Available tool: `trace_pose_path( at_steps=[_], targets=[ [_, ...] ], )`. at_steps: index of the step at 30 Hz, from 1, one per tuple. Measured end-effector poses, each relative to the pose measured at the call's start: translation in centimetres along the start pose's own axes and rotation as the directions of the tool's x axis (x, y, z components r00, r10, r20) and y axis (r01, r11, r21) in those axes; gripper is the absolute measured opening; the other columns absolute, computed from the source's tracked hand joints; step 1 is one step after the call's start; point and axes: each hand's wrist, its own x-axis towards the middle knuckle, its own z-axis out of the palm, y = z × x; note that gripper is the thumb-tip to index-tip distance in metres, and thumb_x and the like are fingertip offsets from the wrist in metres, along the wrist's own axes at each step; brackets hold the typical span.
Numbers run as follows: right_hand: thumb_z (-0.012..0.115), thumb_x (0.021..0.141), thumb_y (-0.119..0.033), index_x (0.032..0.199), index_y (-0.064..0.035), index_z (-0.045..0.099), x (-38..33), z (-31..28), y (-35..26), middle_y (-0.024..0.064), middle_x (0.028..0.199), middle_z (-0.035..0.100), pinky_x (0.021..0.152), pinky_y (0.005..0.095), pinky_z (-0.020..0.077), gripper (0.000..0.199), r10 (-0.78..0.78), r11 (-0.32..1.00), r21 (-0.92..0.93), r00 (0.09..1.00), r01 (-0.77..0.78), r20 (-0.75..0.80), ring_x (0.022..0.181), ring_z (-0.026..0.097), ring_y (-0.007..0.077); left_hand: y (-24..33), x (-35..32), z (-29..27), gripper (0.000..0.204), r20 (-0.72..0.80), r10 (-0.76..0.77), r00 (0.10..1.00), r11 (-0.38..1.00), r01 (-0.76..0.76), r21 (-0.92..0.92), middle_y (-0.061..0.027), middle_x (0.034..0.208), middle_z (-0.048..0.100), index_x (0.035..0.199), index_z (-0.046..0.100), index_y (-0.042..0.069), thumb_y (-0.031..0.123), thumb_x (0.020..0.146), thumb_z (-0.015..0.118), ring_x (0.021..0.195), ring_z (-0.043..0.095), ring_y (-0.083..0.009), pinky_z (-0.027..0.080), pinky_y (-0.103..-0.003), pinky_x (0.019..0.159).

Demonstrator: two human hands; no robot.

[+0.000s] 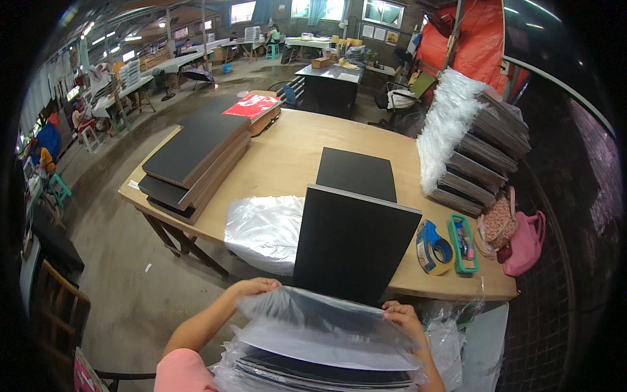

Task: The person places black rectangular objects into individual clear plastic bags and then stacks the bagged items together before moving the stack to one side.

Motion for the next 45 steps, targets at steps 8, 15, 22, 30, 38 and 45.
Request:
trace_pose_path(
  at_steps=[8,15,22,30,38,45],
  targets=[
    [0.075,0.071,-0.015,0.070,0.0022,0.067,2.4,0.4,11.3,0.0051,0.070,0.062,0.062,0.0271,0.0437,0.019,0.349,0.915,-0.119,0.905,-0.385,-0.243,0.065,0.057,0.0146,-8.2,3.5,-7.8,0.015,-0.407,0.040,0.912,0.980,0.044,0.193,-0.0005,0.078,0.064,0.087,0.063,0.007,0.019,0.083,0.069,0.067,0.061,-0.0093,0.053,-0.024,0.065],
    [0.075,0.072,-0.035,0.074,-0.0024,0.069,2.8,-2.8,4.6,0.0101,0.066,0.064,0.061,0.0348,0.0484,0.034,0.066,0.533,-0.842,0.996,-0.087,-0.061,0.060,0.062,0.0216,7.3,-4.5,1.5,0.010,-0.048,0.944,-0.327,0.094,0.127,0.987,-0.0168,0.094,0.053,0.092,0.059,0.002,0.009,0.085,0.056,0.086,0.053,-0.0328,0.043,-0.039,0.074],
    [0.069,0.079,-0.036,0.085,-0.0004,0.061,5.3,10.3,-20.1,0.0133,0.072,0.064,0.059,0.0339,0.0489,0.037,0.003,0.428,-0.791,0.874,0.437,0.485,0.064,0.063,0.0261,16.9,-2.5,-1.5,0.016,0.071,0.987,0.142,-0.143,0.594,0.791,-0.0113,0.119,0.049,0.088,0.065,0.010,0.010,0.073,0.069,0.108,0.048,-0.0299,0.039,-0.043,0.088],
    [0.070,0.072,-0.011,0.099,-0.0012,0.058,20.4,21.5,-22.1,0.0178,0.103,0.059,0.077,0.0365,0.0487,0.030,-0.467,0.281,-0.547,0.610,0.789,0.640,0.093,0.059,0.0294,15.9,-3.6,3.9,0.013,0.648,0.734,-0.203,-0.534,0.419,0.735,-0.0098,0.118,0.052,0.070,0.059,0.009,0.005,0.066,0.071,0.110,0.046,-0.0281,0.034,-0.044,0.097],
    [0.071,0.071,-0.009,0.081,-0.0028,0.068,29.5,27.6,-17.7,0.0175,0.076,0.065,0.071,0.0384,0.0502,0.013,-0.525,0.460,-0.639,0.769,0.616,0.364,0.075,0.065,0.0314,17.1,-3.9,5.4,0.031,-0.092,0.996,-0.021,0.064,-0.569,0.820,-0.0107,0.076,0.068,0.105,0.056,-0.002,0.001,0.077,0.070,0.068,0.062,-0.0087,0.048,-0.020,0.062],
    [0.065,0.075,-0.007,0.081,-0.0014,0.063,29.2,27.3,-18.3,0.0174,0.077,0.065,0.067,0.0392,0.0493,0.008,-0.806,0.296,-0.600,0.531,0.744,0.260,0.071,0.064,0.0312,17.0,-2.6,2.5,0.028,-0.125,0.967,0.224,0.249,-0.706,0.662,-0.0034,0.077,0.062,0.100,0.061,0.001,0.025,0.086,0.065,0.069,0.055,-0.0068,0.045,-0.021,0.062]
  ],
)
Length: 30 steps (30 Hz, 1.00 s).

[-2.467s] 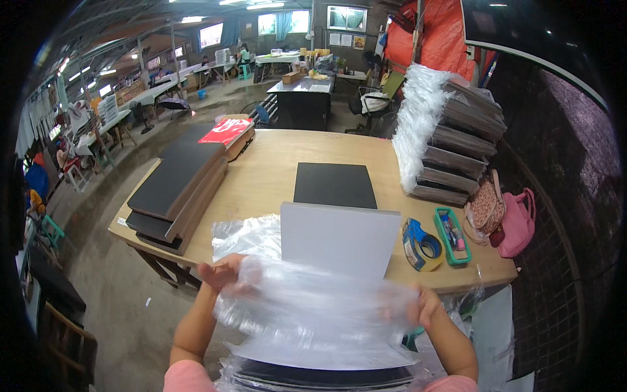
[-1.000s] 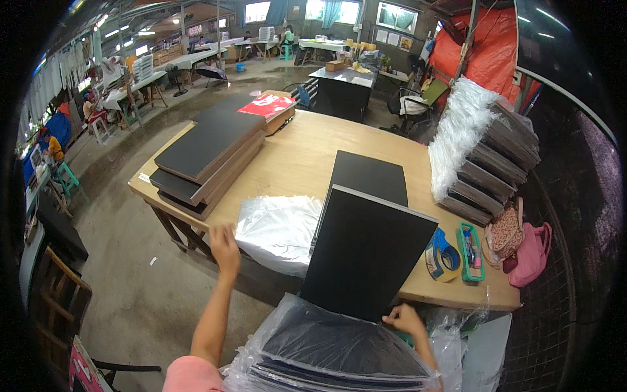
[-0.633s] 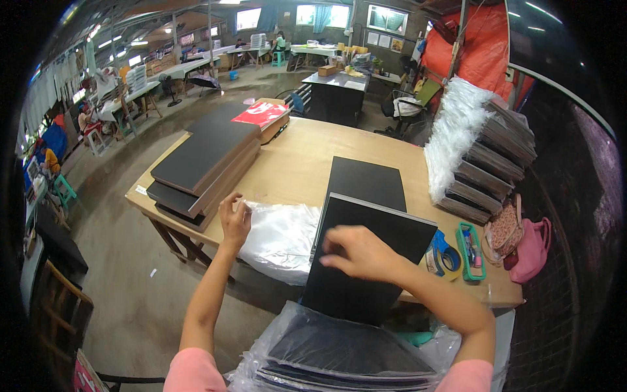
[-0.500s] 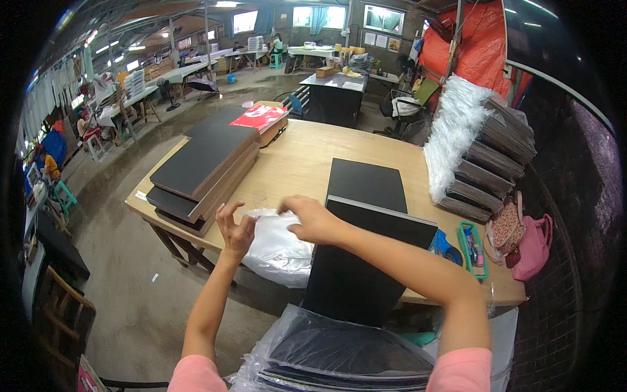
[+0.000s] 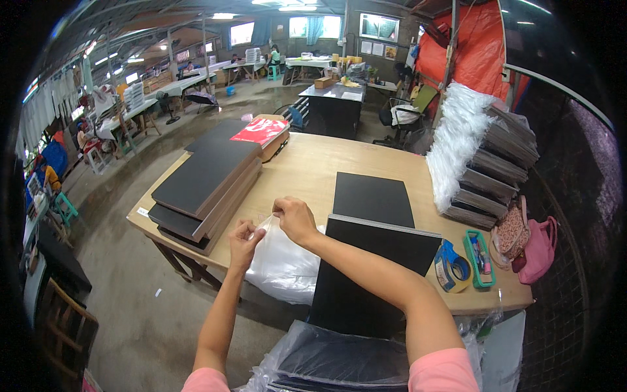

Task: The person places black rectangular objects into individual clear plastic bags and then stacks the bagged items together before moving the stack to one side.

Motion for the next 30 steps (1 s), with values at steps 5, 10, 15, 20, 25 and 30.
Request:
trace_pose_path(
  at_steps=[5,10,15,20,25,30],
  targets=[
    [0.055,0.086,-0.012,0.090,-0.0004,0.059,-1.2,-0.6,1.0,0.0154,0.086,0.064,0.071,0.0374,0.0474,0.013,0.052,0.975,0.127,0.747,-0.181,0.663,0.077,0.063,0.0268,1.6,-0.7,0.7,0.047,0.885,-0.366,0.290,0.914,0.293,0.282,-0.0062,0.094,0.063,0.105,0.062,0.001,0.045,0.091,0.052,0.087,0.054,-0.0141,0.045,-0.029,0.077],
    [0.059,0.090,-0.030,0.094,0.0048,0.064,-7.1,-7.9,-6.2,0.0129,0.083,0.067,0.069,0.0310,0.0524,0.035,-0.669,0.641,0.282,-0.339,-0.714,0.662,0.076,0.065,0.0188,7.1,-7.4,-4.4,0.044,0.939,-0.092,0.331,0.958,0.287,-0.007,-0.0107,0.102,0.061,0.108,0.059,-0.001,0.039,0.089,0.057,0.094,0.056,-0.0200,0.047,-0.033,0.080],
    [0.065,0.084,-0.017,0.092,0.0052,0.066,-11.4,-21.7,-4.6,0.0161,0.088,0.067,0.077,0.0388,0.0487,0.024,-0.612,0.100,0.844,0.636,-0.528,0.470,0.088,0.064,0.0246,11.8,-8.7,1.6,0.035,0.935,0.017,0.355,1.000,-0.031,-0.006,-0.0133,0.107,0.062,0.111,0.057,-0.001,0.021,0.085,0.063,0.088,0.060,-0.0237,0.047,-0.038,0.086],
    [0.061,0.088,-0.024,0.090,0.0000,0.069,-20.1,-25.6,-0.2,0.0151,0.083,0.067,0.072,0.0346,0.0488,0.025,-0.438,0.027,0.601,0.531,-0.799,0.725,0.083,0.064,0.0278,11.0,-10.7,8.6,0.036,0.783,0.494,0.379,0.716,0.334,-0.613,-0.0121,0.088,0.065,0.093,0.064,0.008,0.036,0.095,0.043,0.077,0.060,-0.0210,0.048,-0.043,0.076],
    [0.063,0.082,-0.023,0.079,-0.0021,0.064,-22.0,-24.4,-3.5,0.0114,0.080,0.064,0.062,0.0306,0.0481,0.022,-0.512,0.081,0.919,0.775,-0.387,0.371,0.066,0.059,0.0235,5.8,-10.6,8.2,0.080,0.640,0.569,0.517,0.085,0.737,-0.671,-0.0131,0.106,0.054,0.129,0.042,0.012,0.076,0.080,0.034,0.088,0.056,-0.0205,0.048,-0.041,0.079],
    [0.060,0.073,-0.005,0.082,-0.0015,0.060,-28.4,-28.0,-0.7,0.0077,0.080,0.060,0.056,0.0273,0.0458,0.010,0.700,0.367,0.891,0.711,-0.268,-0.075,0.062,0.054,0.0191,7.7,-7.5,10.0,0.045,0.630,-0.192,0.753,0.981,0.157,0.110,-0.0019,0.081,0.060,0.091,0.059,0.001,0.043,0.077,0.072,0.069,0.056,-0.0119,0.044,-0.025,0.062]
  ],
)
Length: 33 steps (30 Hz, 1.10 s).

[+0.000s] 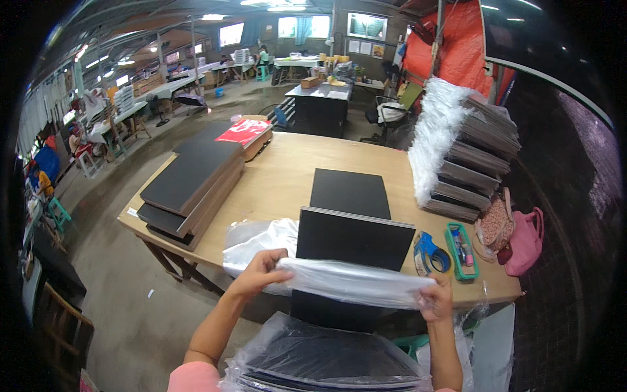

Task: The person places black rectangular objects into individual clear plastic bags and then stacks the bagged items together before moving the stack to one side.

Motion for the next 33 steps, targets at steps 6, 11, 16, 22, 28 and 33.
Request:
trace_pose_path(
  at_steps=[6,11,16,22,28,33],
  targets=[
    [0.055,0.073,0.004,0.090,-0.0024,0.067,6.8,5.5,-0.3,0.0092,0.091,0.054,0.060,0.0254,0.0433,0.021,-0.570,0.352,-0.887,0.820,0.300,0.051,0.070,0.053,0.0168,2.4,5.2,1.7,0.041,-0.281,0.519,0.807,0.346,0.102,0.933,-0.0107,0.085,0.047,0.114,0.063,0.020,0.015,0.074,0.070,0.062,0.052,-0.0251,0.042,-0.036,0.053],
    [0.055,0.072,0.004,0.097,-0.0036,0.070,4.6,5.2,-1.7,0.0102,0.096,0.055,0.060,0.0246,0.0442,0.030,-0.622,0.082,-0.899,0.726,0.431,0.292,0.077,0.055,0.0135,5.4,1.2,2.2,0.030,-0.071,0.546,0.835,0.217,-0.058,0.975,-0.0079,0.088,0.048,0.101,0.071,0.016,0.011,0.071,0.069,0.071,0.053,-0.0242,0.043,-0.032,0.059],
    [0.063,0.073,-0.004,0.082,0.0036,0.068,2.6,5.2,-4.2,0.0059,0.063,0.060,0.053,0.0245,0.0407,0.013,-0.230,0.617,-0.750,0.966,0.239,0.118,0.055,0.053,0.0143,5.3,1.6,-1.9,0.022,0.052,-0.144,0.988,0.965,0.129,0.230,-0.0050,0.092,0.057,0.074,0.070,0.000,0.020,0.080,0.066,0.070,0.052,-0.0150,0.040,-0.027,0.061],
    [0.066,0.075,-0.013,0.104,0.0027,0.063,0.4,-1.0,-1.3,0.0151,0.104,0.065,0.085,0.0352,0.0492,0.033,0.567,0.820,0.047,0.820,-0.571,0.077,0.095,0.063,0.0233,2.1,0.4,-1.1,0.017,0.194,-0.591,0.783,0.609,0.591,-0.530,-0.0001,0.088,0.061,0.097,0.065,0.009,0.021,0.086,0.064,0.060,0.049,-0.0072,0.037,-0.020,0.051],
    [0.068,0.082,-0.029,0.127,-0.0117,0.049,-4.9,-4.5,6.9,0.0023,0.123,0.057,0.102,0.0410,0.0354,0.052,0.392,0.919,0.070,0.919,-0.388,-0.049,0.117,0.049,0.0206,-13.1,-4.7,-3.7,0.011,0.415,-0.581,0.700,0.347,0.675,-0.652,-0.0009,0.078,0.063,0.099,0.059,0.005,0.006,0.088,0.059,0.055,0.054,-0.0041,0.043,-0.019,0.046],
    [0.073,0.076,-0.030,0.110,-0.0075,0.061,-7.1,-4.2,12.1,0.0065,0.105,0.065,0.089,0.0367,0.0440,0.042,0.476,0.838,-0.219,0.865,-0.500,-0.157,0.100,0.058,0.0211,-26.9,-10.8,-2.2,0.014,0.352,-0.677,0.646,0.285,0.672,-0.684,-0.0018,0.077,0.065,0.098,0.061,0.002,0.013,0.093,0.054,0.061,0.062,-0.0101,0.054,-0.021,0.052]
  ],
)
